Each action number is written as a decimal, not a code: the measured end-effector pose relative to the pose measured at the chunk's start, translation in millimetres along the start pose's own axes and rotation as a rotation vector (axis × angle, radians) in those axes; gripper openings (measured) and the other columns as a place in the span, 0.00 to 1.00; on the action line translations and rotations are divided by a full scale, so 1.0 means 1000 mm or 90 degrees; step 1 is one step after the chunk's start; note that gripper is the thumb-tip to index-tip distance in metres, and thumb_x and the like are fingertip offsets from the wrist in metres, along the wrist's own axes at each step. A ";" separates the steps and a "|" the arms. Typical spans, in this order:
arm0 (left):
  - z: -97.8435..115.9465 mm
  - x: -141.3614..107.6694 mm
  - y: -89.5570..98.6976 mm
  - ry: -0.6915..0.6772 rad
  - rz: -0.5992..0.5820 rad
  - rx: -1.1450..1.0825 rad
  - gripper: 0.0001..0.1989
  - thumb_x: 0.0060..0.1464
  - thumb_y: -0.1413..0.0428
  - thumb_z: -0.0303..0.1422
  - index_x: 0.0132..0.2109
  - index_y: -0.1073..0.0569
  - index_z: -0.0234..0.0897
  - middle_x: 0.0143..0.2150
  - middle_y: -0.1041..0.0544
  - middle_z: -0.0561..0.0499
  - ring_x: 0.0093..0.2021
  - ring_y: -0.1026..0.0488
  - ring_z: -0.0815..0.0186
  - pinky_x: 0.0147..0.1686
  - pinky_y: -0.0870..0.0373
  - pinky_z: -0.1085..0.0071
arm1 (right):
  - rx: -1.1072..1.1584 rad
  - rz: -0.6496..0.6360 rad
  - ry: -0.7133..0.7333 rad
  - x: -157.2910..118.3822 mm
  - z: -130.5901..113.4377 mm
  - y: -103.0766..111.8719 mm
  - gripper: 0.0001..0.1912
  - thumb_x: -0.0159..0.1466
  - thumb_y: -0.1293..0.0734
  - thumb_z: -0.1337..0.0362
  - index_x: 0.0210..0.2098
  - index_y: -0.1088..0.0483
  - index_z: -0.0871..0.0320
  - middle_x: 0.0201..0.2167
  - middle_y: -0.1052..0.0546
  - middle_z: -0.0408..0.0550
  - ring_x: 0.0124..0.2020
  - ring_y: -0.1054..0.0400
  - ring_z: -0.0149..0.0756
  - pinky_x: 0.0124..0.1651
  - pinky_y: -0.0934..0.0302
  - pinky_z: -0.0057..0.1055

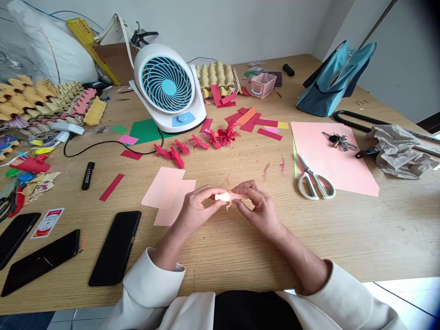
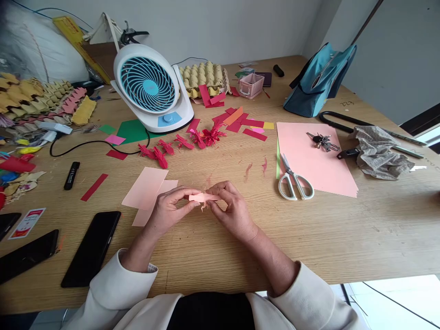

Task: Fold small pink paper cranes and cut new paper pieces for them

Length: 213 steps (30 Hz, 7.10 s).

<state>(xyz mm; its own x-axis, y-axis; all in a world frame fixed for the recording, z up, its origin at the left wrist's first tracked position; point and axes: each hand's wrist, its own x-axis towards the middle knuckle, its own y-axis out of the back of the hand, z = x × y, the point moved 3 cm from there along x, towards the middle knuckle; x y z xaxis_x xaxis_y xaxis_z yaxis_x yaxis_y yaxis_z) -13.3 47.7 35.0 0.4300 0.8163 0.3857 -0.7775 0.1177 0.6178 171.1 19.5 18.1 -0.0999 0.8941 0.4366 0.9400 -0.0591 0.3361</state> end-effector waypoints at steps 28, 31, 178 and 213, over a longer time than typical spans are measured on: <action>0.003 0.000 -0.004 -0.066 0.005 0.073 0.08 0.60 0.43 0.27 0.46 0.26 0.40 0.42 0.21 0.50 0.44 0.26 0.65 0.44 0.29 0.67 | -0.048 -0.014 0.039 -0.001 -0.001 -0.004 0.08 0.65 0.36 0.71 0.42 0.31 0.55 0.38 0.27 0.49 0.42 0.31 0.39 0.44 0.32 0.37; 0.002 0.001 -0.003 -0.071 0.016 0.111 0.06 0.59 0.42 0.29 0.44 0.24 0.40 0.42 0.20 0.50 0.43 0.28 0.62 0.45 0.31 0.63 | -0.033 -0.019 0.033 -0.001 0.000 -0.004 0.08 0.65 0.36 0.71 0.42 0.30 0.55 0.38 0.27 0.49 0.42 0.30 0.38 0.44 0.33 0.35; 0.012 -0.011 -0.002 -0.243 0.075 0.280 0.09 0.57 0.40 0.28 0.45 0.25 0.44 0.41 0.19 0.53 0.42 0.28 0.62 0.48 0.36 0.61 | 0.241 -0.081 -0.231 -0.009 0.020 -0.012 0.11 0.63 0.31 0.56 0.36 0.29 0.57 0.30 0.23 0.43 0.31 0.31 0.32 0.35 0.38 0.27; -0.017 -0.007 0.007 -0.057 -0.003 0.051 0.07 0.59 0.42 0.31 0.45 0.23 0.41 0.42 0.20 0.47 0.43 0.24 0.63 0.44 0.28 0.66 | 0.230 -0.079 -0.258 -0.007 0.024 -0.011 0.10 0.62 0.32 0.61 0.42 0.26 0.58 0.39 0.19 0.48 0.39 0.25 0.37 0.42 0.34 0.31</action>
<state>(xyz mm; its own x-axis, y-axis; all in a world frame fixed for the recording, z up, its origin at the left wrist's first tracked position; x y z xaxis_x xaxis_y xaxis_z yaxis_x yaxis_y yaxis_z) -29.5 52.1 25.2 0.4760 0.7612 0.4404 -0.7374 0.0726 0.6715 169.2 24.1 -8.4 -0.1509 0.9880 0.0327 0.9883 0.1500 0.0260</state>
